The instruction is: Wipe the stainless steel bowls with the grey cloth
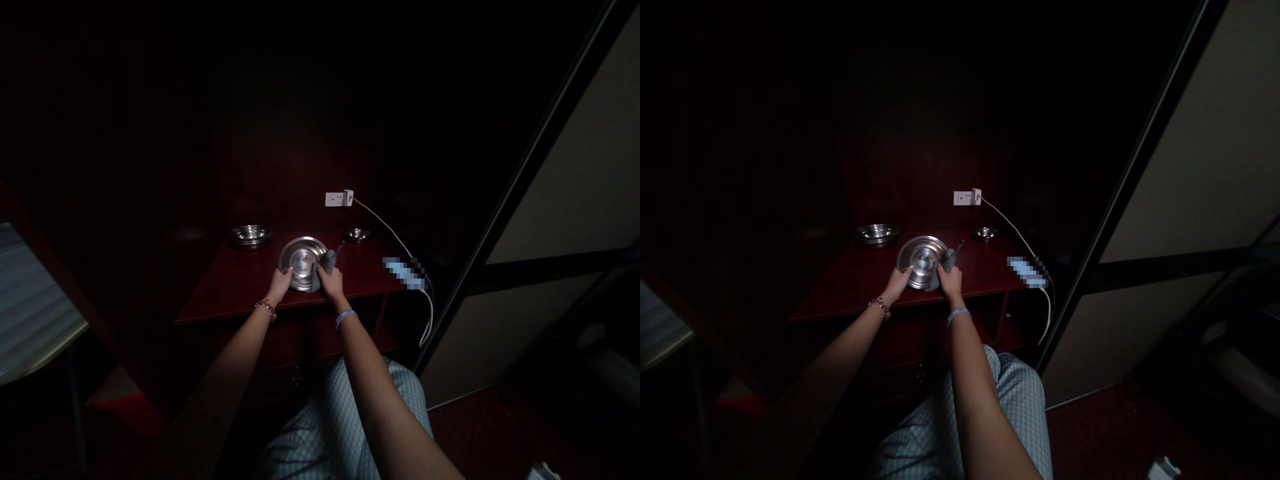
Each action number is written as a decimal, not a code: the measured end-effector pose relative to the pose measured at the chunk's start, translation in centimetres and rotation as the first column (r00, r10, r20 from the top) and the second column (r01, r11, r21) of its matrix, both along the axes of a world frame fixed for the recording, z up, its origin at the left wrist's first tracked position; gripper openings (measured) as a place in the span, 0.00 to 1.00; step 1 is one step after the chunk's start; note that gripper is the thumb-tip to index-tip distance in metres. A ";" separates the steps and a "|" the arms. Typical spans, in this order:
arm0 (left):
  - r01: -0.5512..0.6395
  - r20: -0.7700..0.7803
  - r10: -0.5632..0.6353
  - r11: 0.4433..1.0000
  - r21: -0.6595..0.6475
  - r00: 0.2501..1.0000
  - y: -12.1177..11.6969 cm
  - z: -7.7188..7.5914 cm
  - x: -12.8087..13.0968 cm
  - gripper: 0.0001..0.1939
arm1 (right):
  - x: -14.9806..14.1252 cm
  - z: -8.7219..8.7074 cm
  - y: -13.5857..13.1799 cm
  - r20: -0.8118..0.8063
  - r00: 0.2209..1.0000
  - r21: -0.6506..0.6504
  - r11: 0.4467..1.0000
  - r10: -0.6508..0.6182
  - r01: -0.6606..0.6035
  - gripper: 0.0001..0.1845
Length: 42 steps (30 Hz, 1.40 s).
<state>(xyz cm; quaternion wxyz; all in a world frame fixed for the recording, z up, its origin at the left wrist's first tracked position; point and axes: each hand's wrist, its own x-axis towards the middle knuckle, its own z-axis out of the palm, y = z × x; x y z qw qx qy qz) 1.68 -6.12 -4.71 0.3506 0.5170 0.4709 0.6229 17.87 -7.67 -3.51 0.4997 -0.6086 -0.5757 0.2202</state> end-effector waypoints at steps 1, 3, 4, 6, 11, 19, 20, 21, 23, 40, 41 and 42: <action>-0.005 -0.003 0.005 1.000 0.000 1.000 0.0 0.0 0.0 0.10 | 0.0 0.0 0.0 0.001 1.000 -0.002 1.000 0.000 0.000 0.16; -0.016 -0.010 0.016 1.000 -0.001 1.000 0.0 0.0 0.0 0.10 | 0.0 0.1 -0.1 0.001 1.000 -0.001 1.000 0.000 0.000 0.16; -0.019 -0.014 0.019 1.000 -0.006 1.000 0.0 0.0 0.0 0.10 | 0.0 0.1 -0.1 0.000 1.000 0.002 1.000 -0.001 0.001 0.16; -0.019 -0.026 0.019 1.000 -0.013 0.999 0.0 0.0 0.0 0.10 | -0.1 0.1 -0.2 -0.004 1.000 0.007 1.000 -0.001 0.001 0.16; -0.019 -0.016 0.018 1.000 -0.016 1.000 -0.1 0.2 0.0 0.10 | -0.1 0.1 -0.2 -0.013 1.000 0.006 1.000 0.004 -0.004 0.16; -0.030 -0.010 0.030 0.999 -0.018 1.000 -0.1 0.2 0.1 0.08 | -0.1 0.4 -0.4 -0.007 1.000 -0.005 1.000 -0.005 0.005 0.15; -0.030 -0.010 0.030 0.999 -0.020 0.999 -0.1 0.1 0.0 0.08 | -0.1 0.4 -0.4 -0.006 1.000 -0.005 1.000 -0.006 0.006 0.15; -0.032 -0.011 0.031 0.999 -0.023 0.999 -0.1 0.1 0.0 0.08 | -0.1 0.3 -0.4 -0.005 1.000 -0.005 1.000 -0.008 0.008 0.16; -0.030 -0.010 0.030 0.999 -0.026 0.999 -0.1 0.1 0.0 0.08 | -0.1 0.3 -0.4 -0.002 1.000 -0.004 1.000 -0.005 0.005 0.16; 0.007 0.030 -0.007 1.000 -0.001 1.000 -0.2 0.2 0.1 0.14 | -0.1 0.3 -0.4 -0.012 1.000 -0.004 1.000 -0.011 0.011 0.16; 0.006 0.033 -0.006 1.000 0.004 0.999 -0.2 0.3 0.2 0.14 | -0.1 0.3 -0.4 -0.013 1.000 -0.006 1.000 -0.012 0.012 0.16; 0.006 0.035 -0.006 1.000 0.010 0.999 -0.3 0.3 0.2 0.14 | -0.1 0.2 -0.3 -0.013 1.000 -0.007 1.000 -0.012 0.012 0.16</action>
